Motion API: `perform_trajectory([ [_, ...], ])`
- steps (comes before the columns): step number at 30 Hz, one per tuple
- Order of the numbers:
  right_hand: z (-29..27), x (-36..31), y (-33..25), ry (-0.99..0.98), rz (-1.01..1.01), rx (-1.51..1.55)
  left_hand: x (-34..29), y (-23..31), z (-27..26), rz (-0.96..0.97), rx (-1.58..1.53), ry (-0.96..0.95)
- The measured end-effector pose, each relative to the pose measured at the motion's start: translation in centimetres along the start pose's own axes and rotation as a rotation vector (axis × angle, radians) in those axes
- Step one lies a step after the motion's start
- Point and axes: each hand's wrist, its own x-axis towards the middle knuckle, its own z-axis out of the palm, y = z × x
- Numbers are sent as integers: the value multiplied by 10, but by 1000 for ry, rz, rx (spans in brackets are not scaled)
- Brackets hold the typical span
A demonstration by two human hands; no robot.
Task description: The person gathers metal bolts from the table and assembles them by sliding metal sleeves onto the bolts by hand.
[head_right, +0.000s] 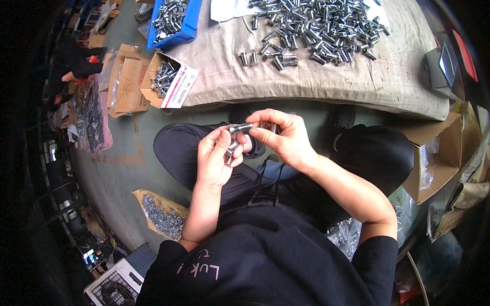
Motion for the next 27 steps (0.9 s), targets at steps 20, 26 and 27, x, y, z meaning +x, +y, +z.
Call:
perform_trajectory([
  [20,0,0,4,-21,-46,19,4,-3,-1,66,70,2],
  [26,-3,3,9,22,149,433,4,-7,3,155,166,-47],
  [27,-3,5,5,45,198,525,3,-2,8,129,70,-49],
])
